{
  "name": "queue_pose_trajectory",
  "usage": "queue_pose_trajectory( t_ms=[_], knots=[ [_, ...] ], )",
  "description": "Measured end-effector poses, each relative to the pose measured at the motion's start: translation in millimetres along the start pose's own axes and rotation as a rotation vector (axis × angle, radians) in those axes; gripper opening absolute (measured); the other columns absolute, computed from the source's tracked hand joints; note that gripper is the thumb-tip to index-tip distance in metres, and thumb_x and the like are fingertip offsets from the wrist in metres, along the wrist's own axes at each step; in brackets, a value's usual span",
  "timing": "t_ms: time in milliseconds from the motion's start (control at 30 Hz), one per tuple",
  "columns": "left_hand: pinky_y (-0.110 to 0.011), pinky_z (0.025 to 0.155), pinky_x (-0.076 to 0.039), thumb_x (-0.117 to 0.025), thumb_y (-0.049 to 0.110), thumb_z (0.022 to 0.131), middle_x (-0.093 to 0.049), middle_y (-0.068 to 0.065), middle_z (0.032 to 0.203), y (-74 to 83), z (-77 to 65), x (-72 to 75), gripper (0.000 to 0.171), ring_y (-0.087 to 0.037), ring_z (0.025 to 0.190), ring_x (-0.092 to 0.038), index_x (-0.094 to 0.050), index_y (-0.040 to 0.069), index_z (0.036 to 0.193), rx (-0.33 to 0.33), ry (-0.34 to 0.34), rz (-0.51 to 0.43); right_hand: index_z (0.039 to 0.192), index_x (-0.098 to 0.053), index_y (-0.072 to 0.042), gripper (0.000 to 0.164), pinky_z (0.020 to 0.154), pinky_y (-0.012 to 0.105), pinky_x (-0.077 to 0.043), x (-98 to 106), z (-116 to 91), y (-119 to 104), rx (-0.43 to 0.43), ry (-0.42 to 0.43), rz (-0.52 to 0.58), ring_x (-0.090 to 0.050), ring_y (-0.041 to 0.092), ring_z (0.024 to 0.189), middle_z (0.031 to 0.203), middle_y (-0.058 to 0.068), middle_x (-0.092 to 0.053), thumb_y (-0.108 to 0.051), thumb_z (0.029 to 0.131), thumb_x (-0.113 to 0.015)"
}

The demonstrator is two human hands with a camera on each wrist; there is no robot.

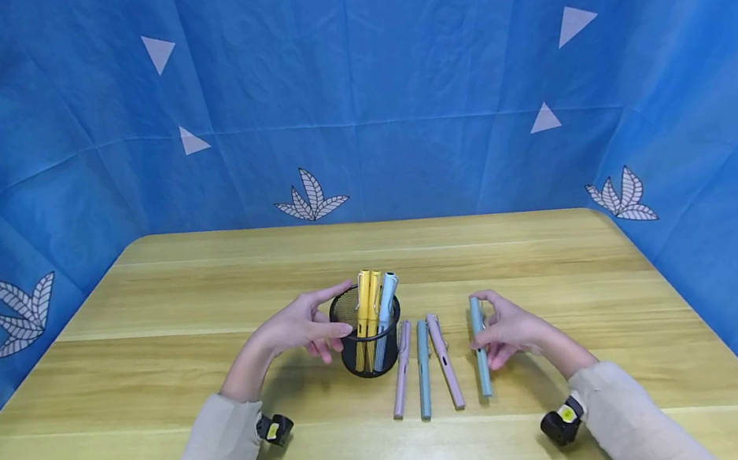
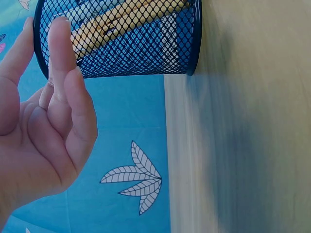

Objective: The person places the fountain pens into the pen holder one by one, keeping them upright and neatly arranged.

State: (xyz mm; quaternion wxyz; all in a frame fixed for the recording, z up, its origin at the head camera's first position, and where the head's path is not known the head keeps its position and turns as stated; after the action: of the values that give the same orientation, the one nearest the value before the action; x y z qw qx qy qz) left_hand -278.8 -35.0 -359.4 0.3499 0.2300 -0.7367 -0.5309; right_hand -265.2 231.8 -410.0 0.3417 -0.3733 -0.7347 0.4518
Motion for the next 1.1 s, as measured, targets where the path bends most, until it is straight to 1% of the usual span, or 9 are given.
queue_pose_trajectory(
  t_ms=[100,200,333,500,733,967,1033,1100],
  knots=[
    [-0.034,0.045,-0.050,-0.064,0.017,0.084,-0.062,-0.021,0.070,0.8,1.1,-0.5,0.076,-0.029,0.050,-0.059,-0.019,0.021,0.144,-0.004,-0.006,-0.003,0.140,0.002,-0.005,0.086,0.048,0.030,-0.053,1,-2,-4,0.017,0.016,0.018,-0.058,0.016,0.049,0.078,0.016,-0.053,0.005,0.078,-0.058],
    [-0.034,0.045,-0.050,-0.064,0.017,0.084,-0.062,-0.020,0.069,0.6,1.1,-0.3,0.075,-0.025,0.048,-0.059,-0.019,0.022,0.144,0.000,-0.006,-0.009,0.140,0.003,-0.006,0.087,0.049,0.030,-0.053,2,-2,-8,0.037,0.028,0.037,-0.059,0.017,0.049,0.080,0.017,-0.052,0.005,0.080,-0.058],
    [-0.035,0.045,-0.050,-0.064,0.017,0.084,-0.062,-0.020,0.069,1.0,1.5,-0.2,0.075,-0.029,0.050,-0.060,-0.020,0.024,0.143,0.002,-0.002,-0.003,0.141,0.005,-0.007,0.087,0.050,0.031,-0.053,3,-3,-14,0.058,0.044,0.059,-0.059,0.017,0.050,0.080,0.015,-0.052,0.004,0.081,-0.057],
    [-0.035,0.045,-0.049,-0.064,0.018,0.084,-0.061,-0.025,0.072,-0.9,2.1,-0.4,0.075,-0.030,0.051,-0.060,-0.020,0.021,0.144,0.000,-0.007,0.003,0.141,0.005,-0.006,0.084,0.052,0.033,-0.054,2,-3,-22,0.086,0.074,0.095,-0.059,0.017,0.052,0.076,0.013,-0.052,0.004,0.083,-0.056],
    [-0.034,0.046,-0.050,-0.064,0.017,0.083,-0.061,-0.025,0.073,-0.4,1.2,0.0,0.075,-0.035,0.055,-0.060,-0.020,0.023,0.144,0.010,-0.004,-0.001,0.140,0.004,-0.005,0.083,0.053,0.033,-0.054,0,0,-35,0.141,0.117,0.154,-0.059,0.017,0.052,0.074,0.012,-0.056,0.003,0.084,-0.056],
    [-0.032,0.045,-0.049,-0.064,0.017,0.084,-0.061,-0.025,0.073,0.0,1.3,-0.6,0.075,-0.024,0.049,-0.059,-0.019,0.022,0.144,0.012,-0.006,-0.005,0.141,0.002,-0.007,0.082,0.052,0.033,-0.054,1,2,-45,0.176,0.136,0.149,-0.058,0.016,0.052,0.072,0.010,-0.056,0.003,0.084,-0.056],
    [-0.032,0.045,-0.050,-0.064,0.017,0.083,-0.062,-0.023,0.072,-0.5,1.7,-0.7,0.076,-0.022,0.048,-0.059,-0.019,0.022,0.144,0.010,-0.008,-0.003,0.141,0.001,-0.007,0.082,0.052,0.033,-0.054,0,2,-47,0.180,0.132,0.148,-0.058,0.016,0.052,0.073,0.010,-0.057,0.003,0.084,-0.056],
    [-0.034,0.046,-0.050,-0.064,0.018,0.083,-0.062,-0.021,0.070,-0.7,1.8,-0.9,0.075,-0.024,0.048,-0.059,-0.019,0.022,0.144,0.009,-0.009,-0.004,0.142,0.000,-0.008,0.082,0.053,0.034,-0.054,-1,3,-50,0.185,0.128,0.149,-0.058,0.017,0.053,0.074,0.011,-0.057,0.003,0.084,-0.056]
  ],
)
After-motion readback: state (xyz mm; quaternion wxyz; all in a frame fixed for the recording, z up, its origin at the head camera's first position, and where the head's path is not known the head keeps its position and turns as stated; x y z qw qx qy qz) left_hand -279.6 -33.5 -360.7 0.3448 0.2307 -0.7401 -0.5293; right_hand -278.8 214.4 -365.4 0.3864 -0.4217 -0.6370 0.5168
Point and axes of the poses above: each hand's wrist, its own z-axis towards the middle knuckle, its own x-axis out of the back of the hand, y = z × x, the point moved 7 cm from there along z, towards the middle knuckle
